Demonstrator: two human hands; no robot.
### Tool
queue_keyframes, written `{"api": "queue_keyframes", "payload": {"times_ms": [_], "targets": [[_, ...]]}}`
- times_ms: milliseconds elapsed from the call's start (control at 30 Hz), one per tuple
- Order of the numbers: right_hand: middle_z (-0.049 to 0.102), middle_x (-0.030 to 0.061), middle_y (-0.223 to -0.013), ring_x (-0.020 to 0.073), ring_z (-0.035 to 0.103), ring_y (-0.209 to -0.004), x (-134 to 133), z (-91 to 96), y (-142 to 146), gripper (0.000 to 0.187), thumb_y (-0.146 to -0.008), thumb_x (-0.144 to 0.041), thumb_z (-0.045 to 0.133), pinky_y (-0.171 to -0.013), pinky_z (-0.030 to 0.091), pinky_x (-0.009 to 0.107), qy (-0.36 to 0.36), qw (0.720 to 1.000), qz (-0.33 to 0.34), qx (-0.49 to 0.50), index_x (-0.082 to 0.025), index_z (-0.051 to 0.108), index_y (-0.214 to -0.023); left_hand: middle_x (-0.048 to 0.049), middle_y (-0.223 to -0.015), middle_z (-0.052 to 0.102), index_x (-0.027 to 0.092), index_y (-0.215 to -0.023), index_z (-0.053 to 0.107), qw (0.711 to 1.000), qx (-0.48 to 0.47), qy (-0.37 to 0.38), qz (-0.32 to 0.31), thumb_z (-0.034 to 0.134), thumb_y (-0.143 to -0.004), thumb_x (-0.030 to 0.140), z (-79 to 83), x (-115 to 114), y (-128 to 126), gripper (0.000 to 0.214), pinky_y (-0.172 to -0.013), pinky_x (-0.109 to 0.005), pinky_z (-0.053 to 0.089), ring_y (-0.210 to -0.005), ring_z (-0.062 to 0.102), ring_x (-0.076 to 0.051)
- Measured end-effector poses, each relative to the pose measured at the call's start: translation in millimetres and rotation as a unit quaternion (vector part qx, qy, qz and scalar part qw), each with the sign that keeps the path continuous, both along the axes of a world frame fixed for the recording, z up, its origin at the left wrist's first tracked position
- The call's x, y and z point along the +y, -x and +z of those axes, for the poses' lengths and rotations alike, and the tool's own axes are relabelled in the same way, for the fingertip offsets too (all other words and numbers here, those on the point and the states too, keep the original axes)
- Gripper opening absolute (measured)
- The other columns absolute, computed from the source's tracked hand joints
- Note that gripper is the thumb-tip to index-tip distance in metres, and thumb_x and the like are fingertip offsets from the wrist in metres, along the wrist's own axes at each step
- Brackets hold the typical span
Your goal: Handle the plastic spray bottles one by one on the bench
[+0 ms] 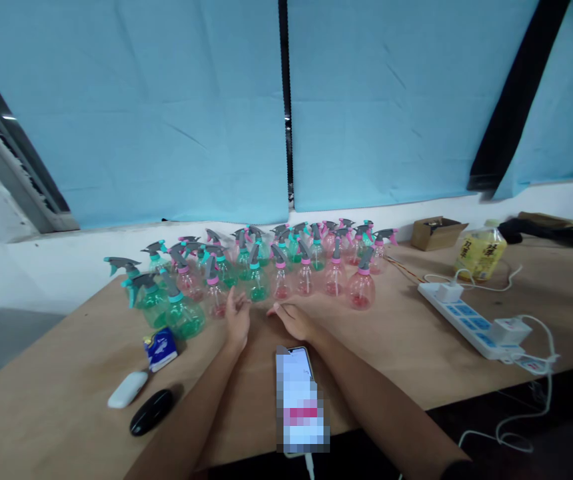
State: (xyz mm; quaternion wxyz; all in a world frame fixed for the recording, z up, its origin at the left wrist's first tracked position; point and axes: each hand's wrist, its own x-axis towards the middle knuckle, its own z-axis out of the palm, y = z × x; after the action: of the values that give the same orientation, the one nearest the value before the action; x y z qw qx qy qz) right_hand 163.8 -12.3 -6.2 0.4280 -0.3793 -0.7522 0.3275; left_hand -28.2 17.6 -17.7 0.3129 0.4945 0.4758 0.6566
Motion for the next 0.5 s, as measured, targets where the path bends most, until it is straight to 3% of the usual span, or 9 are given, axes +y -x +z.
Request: {"api": "queue_keyframes", "payload": {"times_ms": [167, 267, 367, 500], "targets": [[0.073, 0.0025, -0.106, 0.0238, 0.063, -0.108, -1.8, 1.5, 0.1, 0.053, -0.099, -0.055, 0.028, -0.103, 0.040, 0.044, -0.007, 1.000, -0.001, -0.002, -0.031, 0.074, -0.105, -0.0121, -0.155, 0.035, 0.028, -0.152, 0.024, 0.996, 0.080, -0.027, -0.010, 0.066, -0.083, 0.033, 3.5, 14.9, -4.3, 0.081, -0.116, -0.044, 0.027, -0.144, 0.030, -0.025], [0.073, 0.0025, -0.107, 0.0240, 0.064, -0.108, -1.8, 1.2, 0.5, 0.052, -0.099, -0.054, 0.028, -0.102, 0.041, 0.043, -0.019, 1.000, -0.001, -0.006, -0.031, 0.075, -0.104, -0.0100, -0.157, 0.031, 0.029, -0.153, 0.019, 0.988, 0.141, -0.054, -0.030, 0.067, -0.083, 0.034, 7.8, 21.8, -7.2, 0.085, -0.119, -0.046, 0.021, -0.148, 0.020, -0.025], [0.073, 0.0020, -0.108, 0.0241, 0.064, -0.108, -2.0, 2.6, 1.0, 0.054, -0.100, -0.053, 0.026, -0.102, 0.041, 0.042, -0.022, 1.000, 0.001, -0.021, -0.030, 0.074, -0.104, -0.0104, -0.155, 0.034, 0.029, -0.152, 0.020, 0.983, 0.171, -0.052, -0.027, 0.068, -0.082, 0.035, 12.0, 26.2, -9.9, 0.085, -0.119, -0.049, 0.018, -0.148, 0.020, -0.026], [0.073, 0.0017, -0.110, 0.0225, 0.064, -0.109, -2.8, 5.5, 0.6, 0.057, -0.100, -0.052, 0.023, -0.104, 0.040, 0.040, -0.019, 0.999, -0.002, -0.045, -0.029, 0.074, -0.105, -0.0149, -0.143, 0.040, 0.023, -0.146, 0.034, 0.974, 0.223, -0.032, 0.030, 0.070, -0.078, 0.037, 14.2, 26.6, -13.0, 0.079, -0.115, -0.051, 0.026, -0.137, 0.037, -0.032]]}}
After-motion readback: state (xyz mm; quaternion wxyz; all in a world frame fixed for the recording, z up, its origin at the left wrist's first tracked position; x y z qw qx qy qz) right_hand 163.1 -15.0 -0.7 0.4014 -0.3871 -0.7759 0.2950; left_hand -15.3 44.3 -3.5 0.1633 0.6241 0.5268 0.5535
